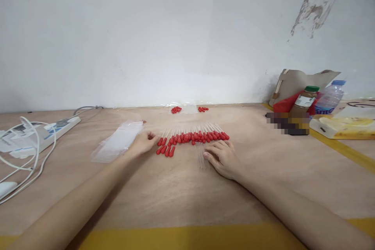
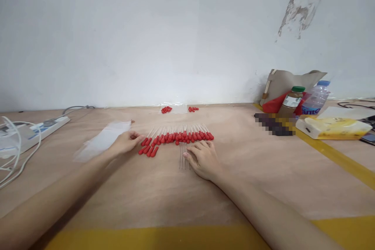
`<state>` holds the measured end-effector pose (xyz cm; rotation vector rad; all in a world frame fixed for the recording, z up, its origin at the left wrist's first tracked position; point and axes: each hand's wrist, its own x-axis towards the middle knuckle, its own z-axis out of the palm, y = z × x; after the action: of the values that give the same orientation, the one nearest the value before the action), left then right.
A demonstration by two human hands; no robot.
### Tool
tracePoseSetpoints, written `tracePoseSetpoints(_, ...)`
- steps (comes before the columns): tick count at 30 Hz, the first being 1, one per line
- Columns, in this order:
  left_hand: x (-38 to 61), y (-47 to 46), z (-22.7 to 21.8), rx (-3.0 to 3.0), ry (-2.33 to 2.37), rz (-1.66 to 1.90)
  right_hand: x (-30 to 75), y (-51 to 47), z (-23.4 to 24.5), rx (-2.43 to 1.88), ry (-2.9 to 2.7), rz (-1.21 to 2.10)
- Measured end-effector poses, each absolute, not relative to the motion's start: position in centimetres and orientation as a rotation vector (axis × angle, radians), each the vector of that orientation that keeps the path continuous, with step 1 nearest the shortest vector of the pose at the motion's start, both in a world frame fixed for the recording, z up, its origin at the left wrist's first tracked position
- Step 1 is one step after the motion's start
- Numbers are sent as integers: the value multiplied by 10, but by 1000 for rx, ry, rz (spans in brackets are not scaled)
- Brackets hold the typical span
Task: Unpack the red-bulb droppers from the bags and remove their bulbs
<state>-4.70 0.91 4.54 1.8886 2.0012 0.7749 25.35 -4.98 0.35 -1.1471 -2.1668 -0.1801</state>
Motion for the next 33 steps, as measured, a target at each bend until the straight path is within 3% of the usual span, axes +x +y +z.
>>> tracePoseSetpoints(9,-41,28,55,1874,1988,546,255,-51,7,-1167,-2170,-186)
tracePoseSetpoints(15,-52,2,64,1996,1946,768,255,-50,6,-1156,-2086,-171)
tracePoseSetpoints(19,-31,-31,54,2404,1637,1070,256,-50,6,-1066,-1988,-168)
tracePoseSetpoints(24,3,-52,24,2791,1241,1077,255,-55,11,-875,-2090,-309)
tracePoseSetpoints(33,17,-53,5,2888,928,1297,232,-63,7,-810,-2168,-439)
